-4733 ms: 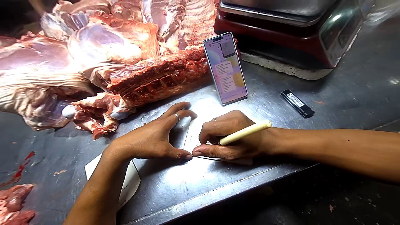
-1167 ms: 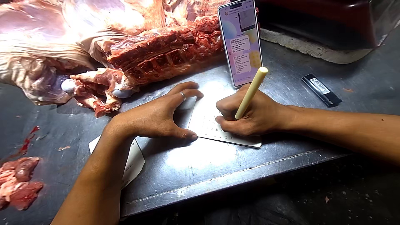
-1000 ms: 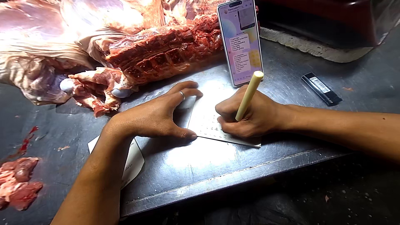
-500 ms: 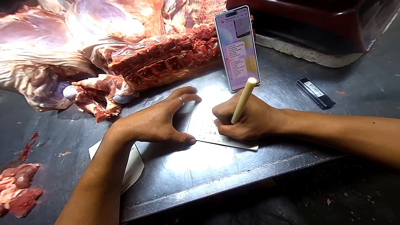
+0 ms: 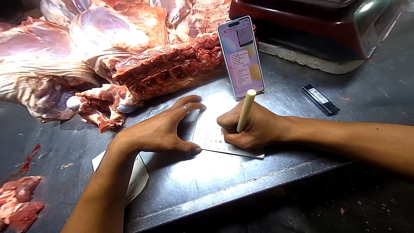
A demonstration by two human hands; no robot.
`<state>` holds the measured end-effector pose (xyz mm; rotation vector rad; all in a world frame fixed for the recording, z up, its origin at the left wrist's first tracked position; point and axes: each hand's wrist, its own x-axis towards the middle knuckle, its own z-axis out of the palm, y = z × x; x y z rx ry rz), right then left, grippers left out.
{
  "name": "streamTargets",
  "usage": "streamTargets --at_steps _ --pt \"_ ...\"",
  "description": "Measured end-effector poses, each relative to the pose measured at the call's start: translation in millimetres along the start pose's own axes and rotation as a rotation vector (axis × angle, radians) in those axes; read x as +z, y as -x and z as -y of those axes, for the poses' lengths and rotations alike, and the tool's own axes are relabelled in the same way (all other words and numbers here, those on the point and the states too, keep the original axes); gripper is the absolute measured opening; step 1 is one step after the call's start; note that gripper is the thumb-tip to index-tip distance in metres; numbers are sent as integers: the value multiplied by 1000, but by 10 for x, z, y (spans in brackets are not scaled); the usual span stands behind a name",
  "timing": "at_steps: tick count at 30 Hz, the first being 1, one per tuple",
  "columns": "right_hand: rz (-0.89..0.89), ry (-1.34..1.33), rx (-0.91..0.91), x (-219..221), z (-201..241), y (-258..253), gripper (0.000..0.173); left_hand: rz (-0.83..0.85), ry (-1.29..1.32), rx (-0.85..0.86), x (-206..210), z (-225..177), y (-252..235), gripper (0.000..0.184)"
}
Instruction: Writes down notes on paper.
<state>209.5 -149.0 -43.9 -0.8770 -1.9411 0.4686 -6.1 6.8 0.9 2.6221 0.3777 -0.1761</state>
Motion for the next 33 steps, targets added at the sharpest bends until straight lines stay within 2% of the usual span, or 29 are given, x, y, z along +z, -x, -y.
streamTargets --at_steps 7,18,33 --pt "-92 -51 42 -23 53 -34 28 1 -16 29 -20 36 19 99" --pt "-31 -53 102 -4 40 -25 26 24 -9 25 -25 23 35 97" --pt "-67 13 107 -8 57 23 29 20 21 1 -6 -24 35 97"
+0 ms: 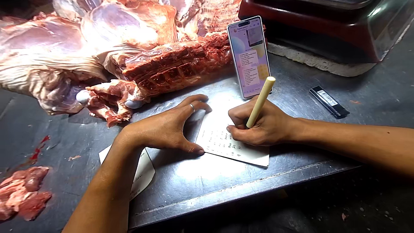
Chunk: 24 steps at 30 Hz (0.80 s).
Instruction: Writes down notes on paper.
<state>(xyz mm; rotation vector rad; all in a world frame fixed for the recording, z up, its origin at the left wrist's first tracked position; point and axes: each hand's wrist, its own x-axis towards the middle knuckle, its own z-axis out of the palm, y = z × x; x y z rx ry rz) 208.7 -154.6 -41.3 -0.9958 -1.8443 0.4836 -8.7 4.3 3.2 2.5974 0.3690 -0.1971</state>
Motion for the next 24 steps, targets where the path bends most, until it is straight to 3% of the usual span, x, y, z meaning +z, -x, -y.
streamTargets --at_steps 24 --pt "37 39 -69 29 -24 9 25 45 -2 -16 -48 5 -33 99"
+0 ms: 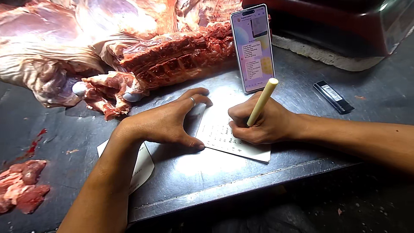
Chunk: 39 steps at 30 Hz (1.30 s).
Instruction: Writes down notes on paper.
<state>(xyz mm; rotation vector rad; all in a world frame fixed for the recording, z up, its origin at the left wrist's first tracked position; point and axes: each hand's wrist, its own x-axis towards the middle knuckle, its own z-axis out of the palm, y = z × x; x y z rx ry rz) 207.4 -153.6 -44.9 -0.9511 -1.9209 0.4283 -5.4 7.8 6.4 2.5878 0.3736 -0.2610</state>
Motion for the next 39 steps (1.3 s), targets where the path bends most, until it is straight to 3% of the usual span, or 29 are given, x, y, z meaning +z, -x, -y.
streamTargets --at_steps 20,39 --pt "-79 -6 48 -16 3 0 27 -12 -10 22 7 8 10 100" --pt "-29 28 26 -43 2 -16 24 -3 -31 8 -4 -12 6 98"
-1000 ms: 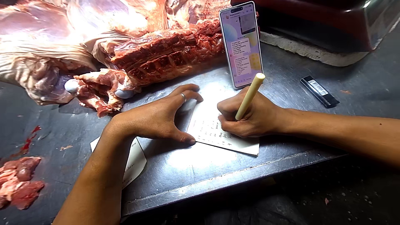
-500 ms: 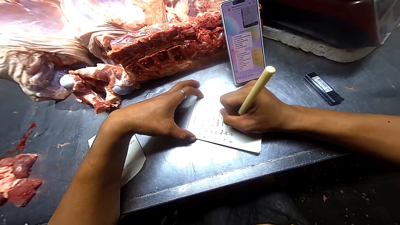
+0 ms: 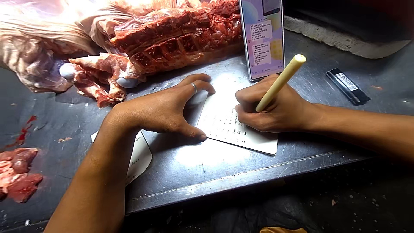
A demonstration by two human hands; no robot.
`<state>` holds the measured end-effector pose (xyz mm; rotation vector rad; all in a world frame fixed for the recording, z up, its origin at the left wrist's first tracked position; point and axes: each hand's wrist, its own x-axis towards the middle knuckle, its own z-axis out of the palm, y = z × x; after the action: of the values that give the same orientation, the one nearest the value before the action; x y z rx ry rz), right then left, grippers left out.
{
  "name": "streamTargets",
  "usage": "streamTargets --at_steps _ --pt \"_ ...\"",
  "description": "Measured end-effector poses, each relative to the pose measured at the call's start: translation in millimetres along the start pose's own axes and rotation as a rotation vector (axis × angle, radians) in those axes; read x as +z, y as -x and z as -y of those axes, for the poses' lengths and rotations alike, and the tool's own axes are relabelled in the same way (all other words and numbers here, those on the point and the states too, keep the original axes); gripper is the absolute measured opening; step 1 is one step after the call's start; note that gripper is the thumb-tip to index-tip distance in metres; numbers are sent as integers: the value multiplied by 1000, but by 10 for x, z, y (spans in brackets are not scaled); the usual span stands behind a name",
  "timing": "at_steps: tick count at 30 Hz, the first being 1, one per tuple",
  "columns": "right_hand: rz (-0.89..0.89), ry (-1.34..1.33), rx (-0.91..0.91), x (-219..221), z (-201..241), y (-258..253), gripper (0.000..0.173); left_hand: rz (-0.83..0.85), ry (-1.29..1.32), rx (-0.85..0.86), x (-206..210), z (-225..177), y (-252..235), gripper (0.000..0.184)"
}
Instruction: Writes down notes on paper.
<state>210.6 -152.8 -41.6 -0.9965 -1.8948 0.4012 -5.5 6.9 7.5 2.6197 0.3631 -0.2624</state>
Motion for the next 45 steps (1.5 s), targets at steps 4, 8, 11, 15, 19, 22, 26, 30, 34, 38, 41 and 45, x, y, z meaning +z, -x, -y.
streamTargets --at_steps 4,8,11,15,19,22,26,30,34,38,41,45 --pt "-11 6 23 -8 2 -9 25 -1 19 4 0 5 1 99" --pt "-1 20 3 -1 3 -3 25 -6 7 15 5 11 2 98" --pt "-10 9 24 -9 -2 -9 25 -5 -9 13 -2 3 8 98" --pt "-9 24 22 -5 3 -9 25 -14 15 29 10 18 7 98" --pt "-28 13 59 -32 -7 -6 26 -1 5 9 -3 5 5 98" --pt "-4 14 58 -26 -12 -12 26 -2 7 8 -1 6 12 96" --pt "-1 47 28 -17 -3 -8 25 0 7 19 -4 1 8 97" --pt "-13 58 45 -14 -5 -14 26 -4 -1 20 -6 10 10 98" --pt "-14 44 41 -20 -5 -8 26 1 5 5 -6 -4 6 97" --pt "-18 42 49 -25 -14 -13 26 -5 10 24 -5 15 11 97" --pt "-15 58 45 -22 -7 -9 25 -4 -4 18 0 10 3 97" --pt "-24 48 50 -19 -12 -17 26 -3 -6 9 -6 6 6 98"
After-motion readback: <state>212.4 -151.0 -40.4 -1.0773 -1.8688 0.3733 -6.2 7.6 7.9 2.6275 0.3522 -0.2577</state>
